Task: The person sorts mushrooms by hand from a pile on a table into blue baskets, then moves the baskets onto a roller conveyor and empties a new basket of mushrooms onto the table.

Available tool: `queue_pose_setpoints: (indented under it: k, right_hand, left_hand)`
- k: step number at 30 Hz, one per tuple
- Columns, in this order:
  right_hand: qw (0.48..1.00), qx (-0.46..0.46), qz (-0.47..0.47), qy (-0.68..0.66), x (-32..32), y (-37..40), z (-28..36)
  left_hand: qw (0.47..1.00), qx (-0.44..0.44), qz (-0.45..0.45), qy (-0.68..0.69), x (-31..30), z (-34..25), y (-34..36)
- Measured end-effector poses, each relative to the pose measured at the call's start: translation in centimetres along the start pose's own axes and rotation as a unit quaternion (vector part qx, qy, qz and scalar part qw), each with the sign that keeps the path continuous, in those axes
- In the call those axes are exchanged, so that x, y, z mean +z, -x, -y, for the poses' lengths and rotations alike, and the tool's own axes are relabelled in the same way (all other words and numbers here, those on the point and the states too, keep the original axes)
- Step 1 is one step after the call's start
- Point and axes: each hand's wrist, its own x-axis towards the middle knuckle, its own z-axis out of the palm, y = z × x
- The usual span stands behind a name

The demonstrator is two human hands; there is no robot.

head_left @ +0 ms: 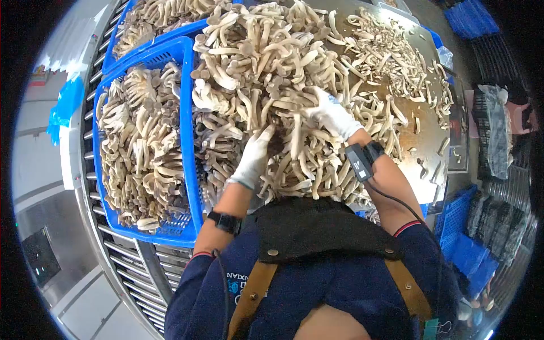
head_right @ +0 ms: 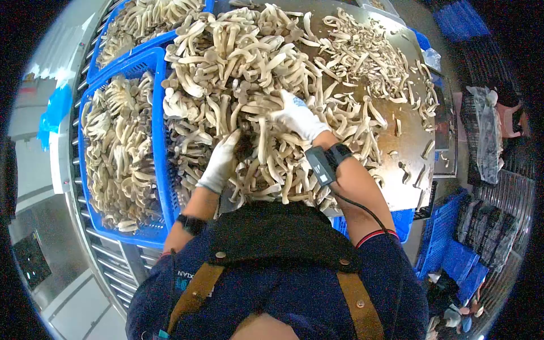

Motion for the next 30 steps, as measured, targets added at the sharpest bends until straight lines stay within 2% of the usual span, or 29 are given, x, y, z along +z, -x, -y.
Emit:
queue_pose_setpoints:
  k: [1, 2, 3, 4, 5, 6, 7, 8, 9, 10, 11, 12, 14, 15, 18, 19, 21, 22, 23, 24, 25, 27, 28, 29, 30]
  right_hand:
    - [0.999, 0.007, 0.002, -0.042, -0.1, -0.5, -0.2]
    - [0.996, 0.011, 0.001, -0.083, -0.5, -1.3, -0.4]
    - [0.990, 0.041, 0.039, -0.132, -1.0, -1.6, -0.3]
    - [0.989, 0.043, 0.044, -0.134, -0.9, -2.9, -1.4]
    - [0.989, 0.044, 0.049, -0.135, -0.9, -4.2, -2.5]
    - [0.996, 0.032, 0.046, -0.071, -0.8, -4.4, -0.8]
    - [0.999, 0.021, 0.041, -0.006, -0.8, -4.7, 0.9]
    - [0.964, 0.061, 0.086, -0.243, 0.4, -4.8, 1.0]
    - [0.990, 0.026, 0.098, -0.096, 0.9, -5.1, 1.0]
    - [0.993, -0.007, 0.108, 0.054, 1.1, -5.4, 0.9]
    - [0.983, -0.029, 0.162, -0.086, 1.0, -4.4, 2.0]
    - [0.978, 0.024, 0.134, -0.155, 0.1, -0.8, 6.5]
    - [0.947, 0.110, 0.159, -0.256, -1.3, 2.9, 9.4]
    - [0.950, 0.068, 0.145, -0.268, -0.7, 3.9, 8.6]
    - [0.966, -0.048, 0.019, -0.253, 1.1, 7.5, 8.6]
    - [0.932, -0.063, 0.022, -0.357, 1.7, 8.3, 7.6]
    - [0.902, -0.081, 0.025, -0.424, 1.6, 8.8, 6.7]
    - [0.915, -0.077, 0.024, -0.395, 1.2, 8.9, 7.0]
    - [0.928, -0.074, 0.022, -0.365, 0.6, 8.6, 7.4]
    - [0.939, -0.073, 0.019, -0.334, -0.2, 8.3, 7.5]
    - [0.923, -0.070, 0.056, -0.374, 0.2, 7.6, 5.1]
    - [0.883, -0.054, 0.130, -0.448, 1.1, 6.4, 0.3]
    - [0.558, 0.007, 0.257, -0.789, 1.6, 6.6, 0.3]
    - [0.577, -0.113, 0.247, -0.771, 0.7, 8.5, 3.2]
    - [0.778, -0.150, 0.136, -0.595, 1.2, 9.5, 2.7]
  left_hand:
    - [0.999, -0.047, 0.001, -0.013, -0.3, 0.2, -1.1]
    - [0.998, -0.053, 0.016, 0.035, -0.2, 0.5, -2.7]
    - [0.994, -0.058, 0.031, 0.083, 0.3, 0.8, -4.1]
    - [0.988, -0.063, 0.046, 0.132, 0.7, 1.0, -5.4]
    - [0.990, -0.107, 0.012, 0.095, 1.5, 0.2, -6.1]
    - [0.998, -0.051, 0.031, 0.026, 1.5, 0.7, -7.7]
    - [0.996, -0.088, 0.011, -0.008, 0.9, 1.3, -8.4]
    - [0.991, -0.125, -0.009, -0.042, 1.3, 0.6, -8.3]
    - [0.993, -0.109, 0.024, 0.036, 1.7, 0.0, -7.5]
    - [0.987, -0.095, 0.057, 0.115, 2.0, -0.3, -6.2]
    - [0.989, -0.104, 0.040, 0.095, 3.0, -2.0, -4.3]
    - [0.988, -0.115, 0.098, -0.024, 0.9, -1.4, -4.3]
    - [0.952, -0.023, 0.204, -0.229, 0.7, -3.7, -1.1]
    - [0.954, 0.018, 0.206, -0.218, 1.3, -3.9, -0.3]
    - [0.954, 0.103, 0.203, -0.193, 1.8, -3.3, 0.6]
    - [0.963, 0.082, 0.223, -0.124, 0.3, -1.0, -1.4]
    - [0.961, 0.098, 0.160, -0.203, 5.8, -4.6, 1.9]
    - [0.944, 0.151, 0.109, -0.271, 7.0, -4.1, 2.6]
    - [0.888, 0.317, 0.112, -0.313, 8.5, -3.8, 3.1]
    - [0.819, 0.334, 0.107, -0.454, 8.1, -3.3, 3.1]
    - [0.835, 0.274, 0.173, -0.444, 7.9, -3.2, 3.0]
    - [0.762, 0.348, 0.191, -0.512, 7.1, -1.2, 3.6]
    - [0.722, 0.386, 0.196, -0.540, 6.8, -0.3, 3.9]
    - [0.765, 0.354, 0.206, -0.496, 6.5, 0.2, 4.0]
    - [0.807, 0.321, 0.213, -0.449, 6.6, 0.4, 4.4]
